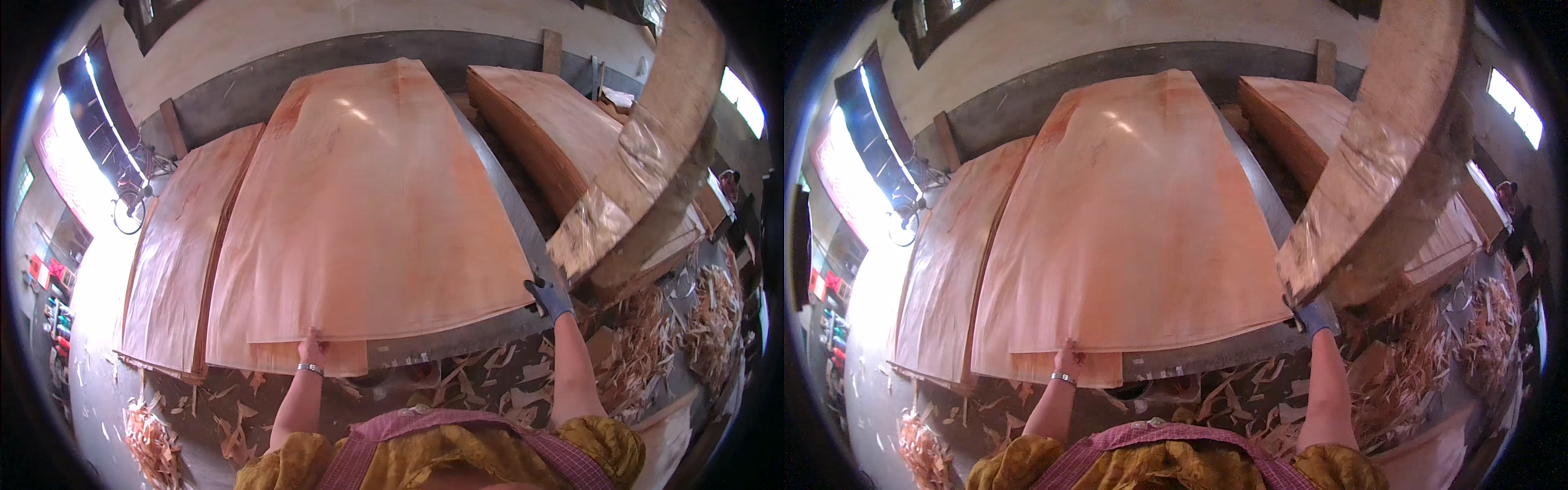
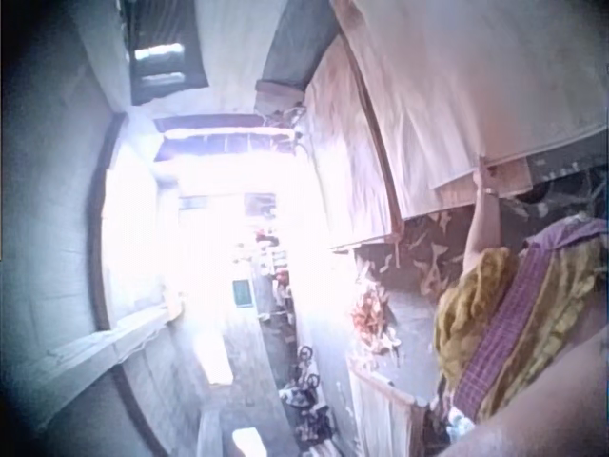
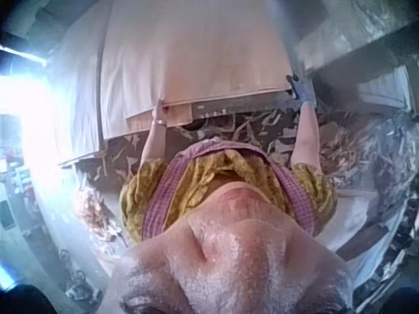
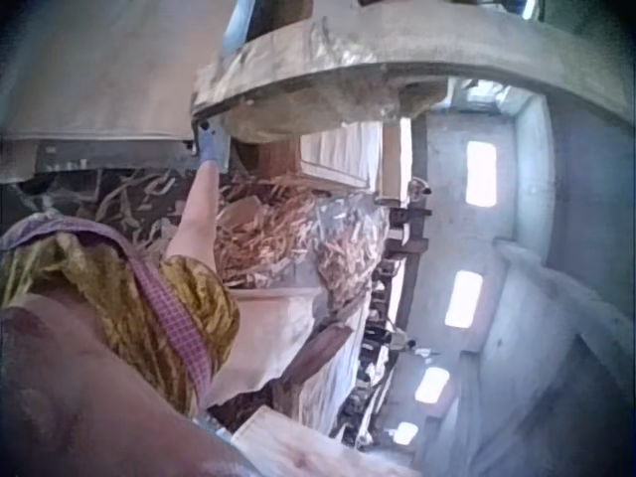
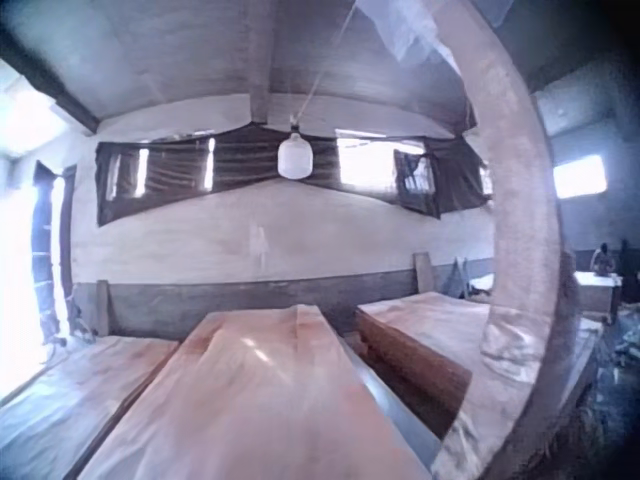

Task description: The person lifts a large sheet of wood veneer onto a table. They use a knife to cut out a knot or defect, remove the waste piece by hand, and then apply several strips of tape over the repair site to secure it.

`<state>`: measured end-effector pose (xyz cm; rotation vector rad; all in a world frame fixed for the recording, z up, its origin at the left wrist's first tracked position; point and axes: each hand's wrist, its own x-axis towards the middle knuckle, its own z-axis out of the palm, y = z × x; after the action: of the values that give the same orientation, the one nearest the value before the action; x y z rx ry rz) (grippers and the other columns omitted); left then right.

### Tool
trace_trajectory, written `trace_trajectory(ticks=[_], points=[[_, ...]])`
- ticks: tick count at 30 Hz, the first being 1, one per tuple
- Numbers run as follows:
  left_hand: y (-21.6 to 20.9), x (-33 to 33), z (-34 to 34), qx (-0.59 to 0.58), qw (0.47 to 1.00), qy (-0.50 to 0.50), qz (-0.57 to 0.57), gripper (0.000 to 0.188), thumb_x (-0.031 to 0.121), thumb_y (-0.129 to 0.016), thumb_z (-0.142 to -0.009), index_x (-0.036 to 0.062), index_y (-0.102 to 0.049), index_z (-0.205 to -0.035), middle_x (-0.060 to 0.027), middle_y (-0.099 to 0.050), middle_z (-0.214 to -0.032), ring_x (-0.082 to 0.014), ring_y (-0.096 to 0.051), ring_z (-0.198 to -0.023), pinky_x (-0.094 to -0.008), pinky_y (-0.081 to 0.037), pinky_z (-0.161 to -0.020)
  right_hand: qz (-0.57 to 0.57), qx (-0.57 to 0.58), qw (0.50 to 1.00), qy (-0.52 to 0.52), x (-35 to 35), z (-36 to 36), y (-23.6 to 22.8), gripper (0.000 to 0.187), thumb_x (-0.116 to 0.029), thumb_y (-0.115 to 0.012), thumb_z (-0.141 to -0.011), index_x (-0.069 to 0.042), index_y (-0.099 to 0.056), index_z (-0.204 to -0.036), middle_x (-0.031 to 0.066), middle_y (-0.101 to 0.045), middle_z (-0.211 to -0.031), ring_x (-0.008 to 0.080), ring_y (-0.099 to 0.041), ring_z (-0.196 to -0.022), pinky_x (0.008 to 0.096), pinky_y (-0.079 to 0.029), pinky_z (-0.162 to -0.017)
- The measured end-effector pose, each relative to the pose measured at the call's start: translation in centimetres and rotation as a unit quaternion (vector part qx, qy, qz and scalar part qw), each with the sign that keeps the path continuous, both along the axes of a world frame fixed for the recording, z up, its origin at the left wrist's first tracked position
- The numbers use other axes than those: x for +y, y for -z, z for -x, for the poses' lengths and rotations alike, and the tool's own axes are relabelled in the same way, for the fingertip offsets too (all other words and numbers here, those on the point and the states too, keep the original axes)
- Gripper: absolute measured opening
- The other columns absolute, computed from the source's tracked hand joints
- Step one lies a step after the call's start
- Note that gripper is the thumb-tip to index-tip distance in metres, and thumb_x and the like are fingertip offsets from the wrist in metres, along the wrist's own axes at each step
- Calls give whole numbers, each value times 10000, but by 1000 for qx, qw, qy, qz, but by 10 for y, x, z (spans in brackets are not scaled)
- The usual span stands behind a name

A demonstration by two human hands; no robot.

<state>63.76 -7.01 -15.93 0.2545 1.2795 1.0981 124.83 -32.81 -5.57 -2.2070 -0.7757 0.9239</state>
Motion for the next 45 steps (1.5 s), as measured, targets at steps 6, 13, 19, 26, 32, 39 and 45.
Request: trace_trajectory(ticks=[6, 13, 19, 26, 32, 39, 45], points=[[4, -47, -56, -38, 996, 59, 50, 325, 405, -635, -927, 85, -588, -965, -70, -651, -853, -215, -651, -714, -351, -543, -588, -61, -446, 889, 82, -117, -3, 133, 562, -453, -710, -834, -26, -536, -1156, 245, -652, -955, 415, -628, -845, 474, -514, -766], [-5, -72, -139, -124, 973, 191, 41, 334, 401, -582, -961, 68, -603, -972, -113, -689, -936, -169, -625, -670, -250, -487, -559, -182, -286, 937, 89, -122, 18, 166, 350, -359, -704, -863, -25, -671, -959, 138, -700, -873, 341, -638, -759, 427, -493, -694], [1, -91, -215, -16, 999, 25, 32, 201, 223, -656, -918, 67, -570, -826, -115, -648, -692, -163, -484, -435, -276, -468, -465, -163, 107, 959, 204, -122, -32, 62, 312, -285, -701, -891, 14, -650, -816, 75, -581, -642, 154, -535, -594, 353, -441, -575], [54, -57, -145, 65, 997, 37, 16, 204, 228, -624, -903, 89, -559, -769, -52, -545, -648, -173, -519, -516, -326, -523, -505, -111, -101, 973, 175, -202, -124, 118, 390, -374, -707, -871, -4, -645, -766, 62, -569, -592, 168, -513, -557, 369, -422, -569], [65, -62, -167, 118, 990, -46, 62, 194, 176, -661, -885, 69, -556, -763, -71, -579, -756, -226, -593, -656, -342, -564, -526, -116, -106, 968, 196, -264, -171, 195, 374, -346, -702, -874, -2, -630, -747, 59, -587, -600, 200, -600, -573, 356, -437, -543], [66, -61, -144, 106, 991, 33, 75, 171, 213, -576, -913, 120, -542, -775, -24, -540, -667, -158, -540, -551, -276, -535, -471, -37, -200, 967, 155, -305, -109, 163, 369, -373, -695, -862, -11, -646, -806, 169, -623, -667, 347, -592, -600, 434, -461, -589], [48, -81, -178, 133, 985, -16, 104, 170, 236, -533, -925, 103, -539, -819, -40, -533, -667, -183, -525, -529, -285, -508, -451, -126, -105, 983, 77, -177, -14, 77, 328, -342, -618, -919, -44, -654, -1051, 226, -663, -828, 424, -648, -779, 463, -515, -696]])
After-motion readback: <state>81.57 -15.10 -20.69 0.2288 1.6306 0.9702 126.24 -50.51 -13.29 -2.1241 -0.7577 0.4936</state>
